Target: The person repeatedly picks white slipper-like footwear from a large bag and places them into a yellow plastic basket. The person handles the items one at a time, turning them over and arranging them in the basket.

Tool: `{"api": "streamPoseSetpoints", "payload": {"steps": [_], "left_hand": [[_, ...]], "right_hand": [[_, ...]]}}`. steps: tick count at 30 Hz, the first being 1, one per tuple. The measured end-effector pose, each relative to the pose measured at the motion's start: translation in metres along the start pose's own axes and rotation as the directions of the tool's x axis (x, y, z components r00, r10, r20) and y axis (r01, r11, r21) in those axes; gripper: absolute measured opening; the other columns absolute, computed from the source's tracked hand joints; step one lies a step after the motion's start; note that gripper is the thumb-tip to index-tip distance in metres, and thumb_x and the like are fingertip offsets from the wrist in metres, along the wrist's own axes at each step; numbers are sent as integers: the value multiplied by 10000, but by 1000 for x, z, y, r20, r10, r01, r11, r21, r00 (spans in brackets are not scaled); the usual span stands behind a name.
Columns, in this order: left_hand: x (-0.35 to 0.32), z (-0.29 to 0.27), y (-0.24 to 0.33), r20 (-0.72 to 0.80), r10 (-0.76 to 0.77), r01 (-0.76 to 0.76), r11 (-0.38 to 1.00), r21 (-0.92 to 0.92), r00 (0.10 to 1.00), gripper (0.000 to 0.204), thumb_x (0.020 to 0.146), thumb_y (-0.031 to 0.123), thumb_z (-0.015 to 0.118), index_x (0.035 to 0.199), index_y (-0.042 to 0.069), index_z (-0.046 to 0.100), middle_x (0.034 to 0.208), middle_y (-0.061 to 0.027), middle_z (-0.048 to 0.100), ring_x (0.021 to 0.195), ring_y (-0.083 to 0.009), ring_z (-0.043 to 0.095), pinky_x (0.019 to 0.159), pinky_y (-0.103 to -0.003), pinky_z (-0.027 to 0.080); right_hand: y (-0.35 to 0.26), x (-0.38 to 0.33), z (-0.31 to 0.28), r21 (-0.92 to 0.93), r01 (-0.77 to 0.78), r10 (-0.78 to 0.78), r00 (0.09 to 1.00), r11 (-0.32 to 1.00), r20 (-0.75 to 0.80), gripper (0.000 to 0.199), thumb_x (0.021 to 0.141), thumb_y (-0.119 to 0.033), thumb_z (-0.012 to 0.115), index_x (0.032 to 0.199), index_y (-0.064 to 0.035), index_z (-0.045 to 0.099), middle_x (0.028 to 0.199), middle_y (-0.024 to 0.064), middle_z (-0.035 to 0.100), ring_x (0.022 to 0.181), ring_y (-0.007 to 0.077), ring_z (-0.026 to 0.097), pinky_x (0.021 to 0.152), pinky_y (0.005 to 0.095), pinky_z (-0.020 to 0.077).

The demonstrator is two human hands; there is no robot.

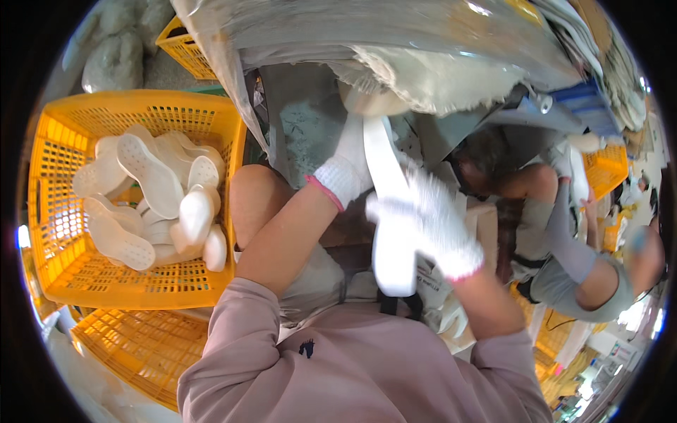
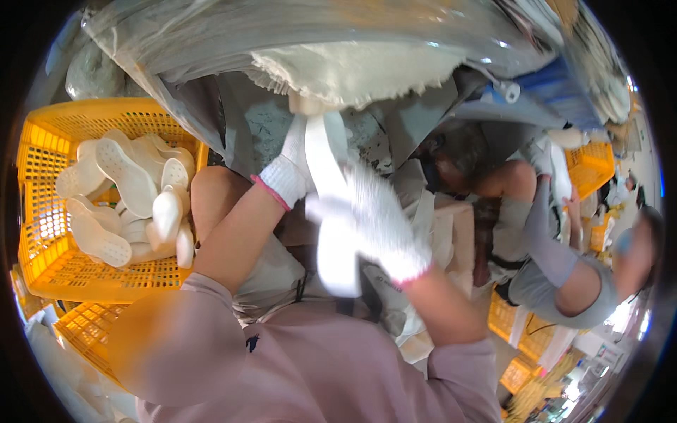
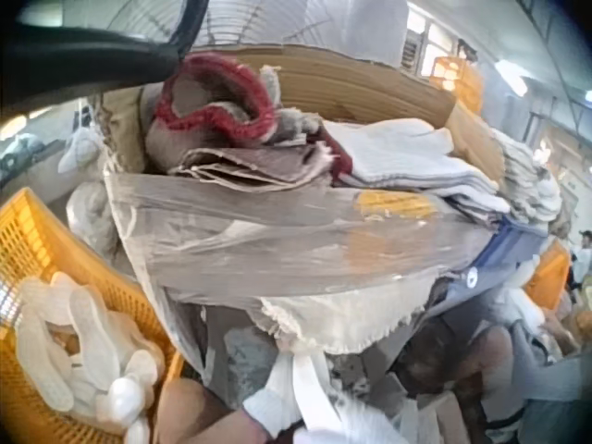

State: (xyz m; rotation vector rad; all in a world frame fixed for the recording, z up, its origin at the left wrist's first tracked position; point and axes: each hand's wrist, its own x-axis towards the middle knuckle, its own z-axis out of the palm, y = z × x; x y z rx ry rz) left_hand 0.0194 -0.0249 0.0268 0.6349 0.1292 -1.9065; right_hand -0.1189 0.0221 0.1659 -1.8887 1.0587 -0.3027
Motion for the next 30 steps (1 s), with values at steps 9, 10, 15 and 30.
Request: {"api": "streamPoseSetpoints", "payload": {"steps": [9, 10, 15, 30], "left_hand": [[31, -30, -26, 64, 376, -375, 926, -36, 924, 827, 969, 831, 438, 1163, 49, 623, 887, -157, 654, 793, -415, 661, 845, -662, 564], [25, -33, -33, 57, 292, -283, 951, -128, 955, 840, 965, 837, 438, 1177, 46, 623, 902, -162, 661, 807, -418, 663, 865, -666, 558], [13, -32, -31, 214, 155, -111, 973, -202, 964, 909, 945, 870, 438, 1246, 32, 621, 978, -188, 698, 877, -430, 674, 963, -688, 529], [9, -25, 10, -137, 148, -147, 989, 17, 979, 503, 1098, 395, 404, 1274, -21, 624, 1147, -243, 732, 991, -396, 738, 922, -555, 619]], "right_hand": [[-10, 1, 18, 389, -147, 137, 989, 909, 54, 341, 973, -202, 722, 1254, -15, 672, 989, 117, 747, 854, 208, 734, 802, 339, 581], [-11, -20, 24, 218, -130, 149, 986, 967, -73, 412, 934, -214, 771, 1268, -10, 644, 1028, 156, 734, 870, 269, 733, 806, 370, 581], [3, -59, 44, -315, 21, -145, 916, 949, -374, 450, 842, -234, 881, 1183, -17, 686, 965, 200, 756, 827, 383, 758, 749, 406, 598], [38, 6, 39, -208, 173, -259, 812, 963, -523, 440, 846, -359, 864, 1146, -58, 749, 918, 166, 780, 838, 358, 773, 730, 408, 605]]}}
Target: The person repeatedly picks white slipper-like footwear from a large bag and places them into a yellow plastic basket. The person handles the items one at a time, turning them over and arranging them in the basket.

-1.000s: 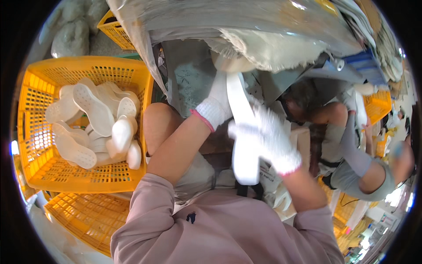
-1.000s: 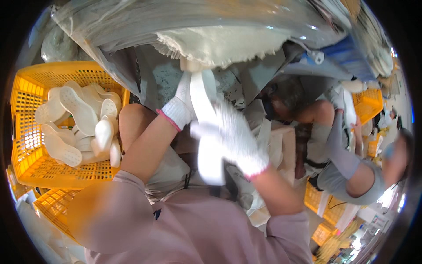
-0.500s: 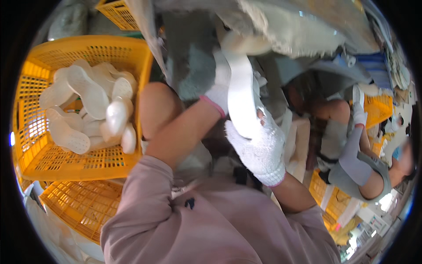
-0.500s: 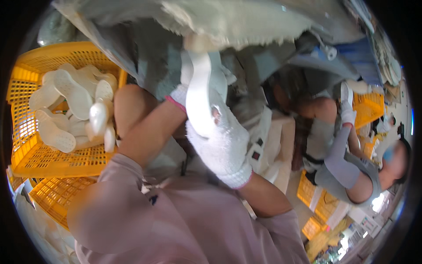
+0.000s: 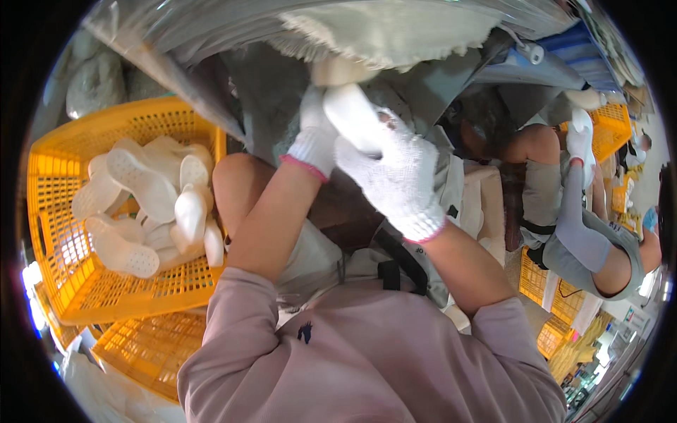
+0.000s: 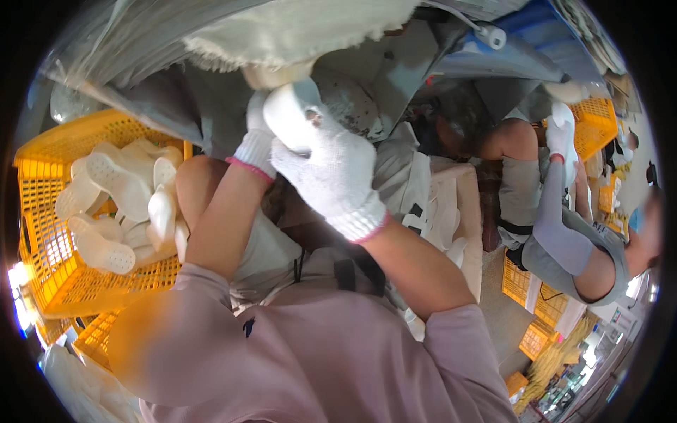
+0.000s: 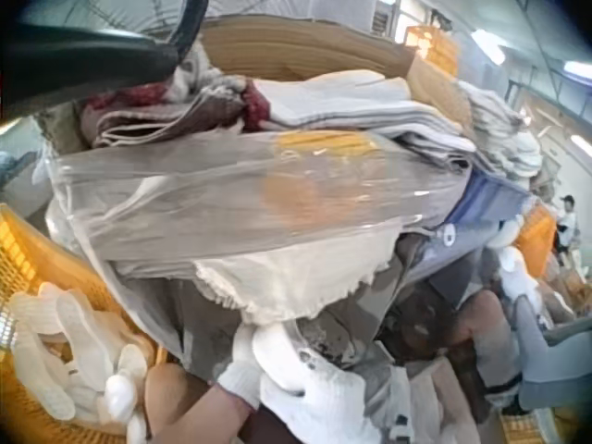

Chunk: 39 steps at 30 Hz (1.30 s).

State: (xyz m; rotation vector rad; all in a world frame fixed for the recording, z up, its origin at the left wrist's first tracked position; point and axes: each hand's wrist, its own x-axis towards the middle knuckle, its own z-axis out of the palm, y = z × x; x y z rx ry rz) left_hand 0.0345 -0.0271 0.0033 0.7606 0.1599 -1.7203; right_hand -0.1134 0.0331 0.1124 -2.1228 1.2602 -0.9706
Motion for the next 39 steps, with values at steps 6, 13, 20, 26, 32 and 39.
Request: {"api": "streamPoseSetpoints", "payload": {"steps": [6, 13, 20, 26, 32, 39], "left_hand": [[-26, 3, -18, 354, 786, -494, -72, 867, 507, 494, 1091, 467, 485, 1254, 23, 626, 1062, -170, 746, 942, -296, 750, 886, -470, 612], [-12, -4, -40, 164, 603, -600, 650, 466, 781, 536, 1066, 447, 467, 1209, -33, 658, 1081, -209, 748, 1011, -347, 736, 942, -472, 596], [-17, 2, -13, 60, 385, -390, 915, 102, 921, 467, 1127, 406, 376, 1239, 36, 638, 1111, -161, 713, 974, -328, 711, 840, -464, 607], [8, -5, -18, 294, 263, -353, 879, 319, 919, 357, 1079, 296, 470, 1160, 34, 699, 970, -137, 726, 859, -300, 713, 792, -423, 593], [2, -6, -30, 76, 153, -127, 953, -274, 985, 469, 1119, 502, 386, 1040, 111, 633, 913, -111, 687, 822, -283, 665, 728, -426, 567], [38, -6, -11, 12, 405, -404, 914, -19, 914, 499, 1138, 507, 390, 1114, 89, 663, 1011, -103, 710, 899, -266, 671, 812, -399, 568]], "right_hand": [[-5, 29, 21, -170, 85, -99, 992, 982, -75, 377, 832, -387, 851, 1026, -70, 784, 887, 162, 778, 786, 388, 753, 714, 453, 595], [0, 27, 12, -76, -19, 22, 999, 997, 41, 473, 844, -386, 883, 1114, -16, 766, 950, 197, 773, 873, 389, 756, 798, 435, 600], [-8, 55, -20, 499, -682, 185, 671, 535, 718, 512, 876, -77, 804, 1360, 6, 661, 1123, 77, 753, 966, 156, 707, 893, 316, 572], [-24, 52, -20, 572, -707, 236, 692, 416, 682, 377, 934, -215, 744, 1253, -17, 707, 1042, 49, 727, 926, 132, 688, 840, 304, 565], [-62, -17, -47, -255, -157, 260, 857, 954, 445, 298, 840, -195, 784, 1054, -22, 668, 931, 201, 677, 912, 423, 676, 820, 478, 541], [-26, 47, -18, -375, 552, -268, 762, 744, 590, 258, 841, -140, 682, 1056, 0, 710, 840, 166, 643, 735, 386, 683, 645, 478, 560]]}}
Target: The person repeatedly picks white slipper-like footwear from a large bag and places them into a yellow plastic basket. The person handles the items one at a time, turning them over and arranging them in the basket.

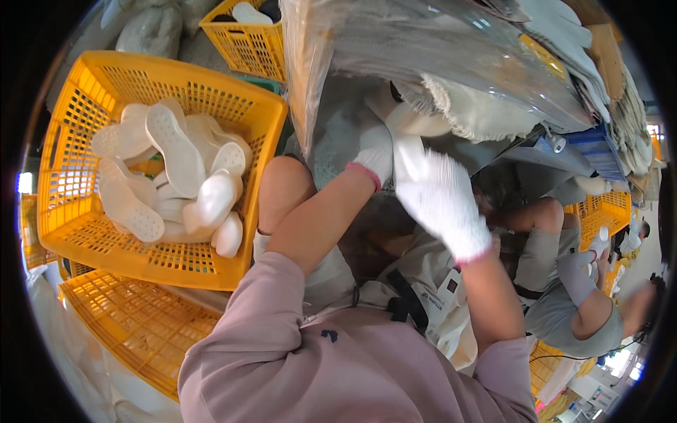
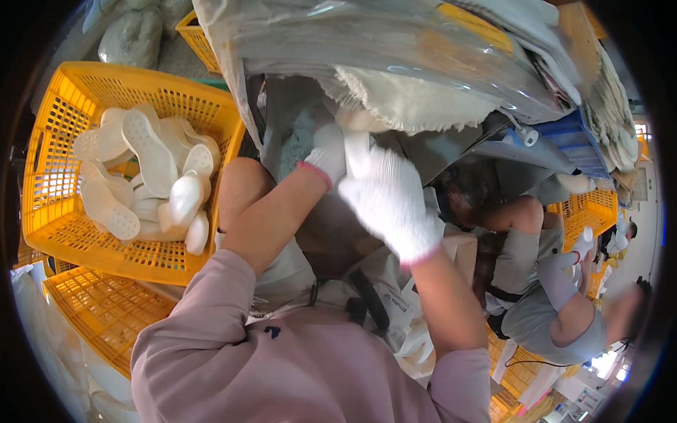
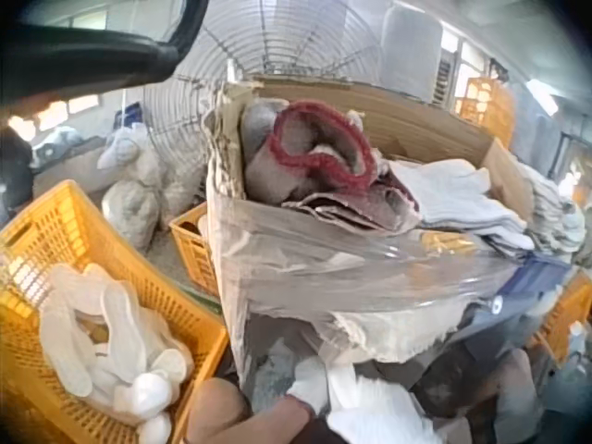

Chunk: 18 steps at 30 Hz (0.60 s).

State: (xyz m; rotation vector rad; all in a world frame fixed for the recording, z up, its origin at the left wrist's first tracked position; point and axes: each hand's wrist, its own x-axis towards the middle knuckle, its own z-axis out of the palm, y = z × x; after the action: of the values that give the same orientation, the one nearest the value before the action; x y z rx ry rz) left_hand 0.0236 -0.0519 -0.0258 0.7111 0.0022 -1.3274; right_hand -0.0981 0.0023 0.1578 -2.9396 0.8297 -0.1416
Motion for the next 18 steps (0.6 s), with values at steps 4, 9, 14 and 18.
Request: {"api": "streamPoseSetpoints", "payload": {"steps": [4, 9, 14, 18], "left_hand": [[-43, -8, -10, -204, 54, 51, 877, 478, 977, 519, 1149, 509, 392, 1156, 77, 681, 1068, -99, 723, 944, -256, 675, 860, -384, 569], [-81, 20, 1, 47, -232, 236, 951, -201, 972, 507, 1129, 462, 475, 1340, 41, 663, 1247, -110, 736, 1089, -277, 713, 1025, -383, 566], [-56, 20, 19, 86, -29, 44, 982, -181, 996, 433, 1131, 386, 476, 1319, 45, 665, 1240, -155, 728, 1096, -312, 704, 1001, -403, 576], [-60, -3, 13, 80, -153, 171, 933, -317, 985, 436, 1132, 388, 472, 1253, 22, 678, 1210, -164, 728, 1089, -296, 696, 1020, -384, 557]], "right_hand": [[-17, -117, 29, 424, -182, 203, 979, 887, -5, 485, 880, -194, 747, 1301, 32, 661, 951, 192, 710, 803, 369, 714, 731, 423, 582], [-23, -191, 39, 825, -288, 575, 605, -487, 551, 530, 905, -112, 769, 1384, 62, 622, 1190, 114, 746, 998, 223, 744, 874, 372, 618], [-19, -112, 14, 897, -212, 650, 626, -389, 430, 518, 907, -118, 778, 1368, 63, 628, 1176, 139, 743, 993, 218, 742, 862, 353, 622], [-32, -103, 3, 875, -416, 623, 624, -247, 472, 531, 875, -182, 822, 1312, 75, 662, 1113, 116, 750, 951, 178, 723, 808, 320, 597]]}}
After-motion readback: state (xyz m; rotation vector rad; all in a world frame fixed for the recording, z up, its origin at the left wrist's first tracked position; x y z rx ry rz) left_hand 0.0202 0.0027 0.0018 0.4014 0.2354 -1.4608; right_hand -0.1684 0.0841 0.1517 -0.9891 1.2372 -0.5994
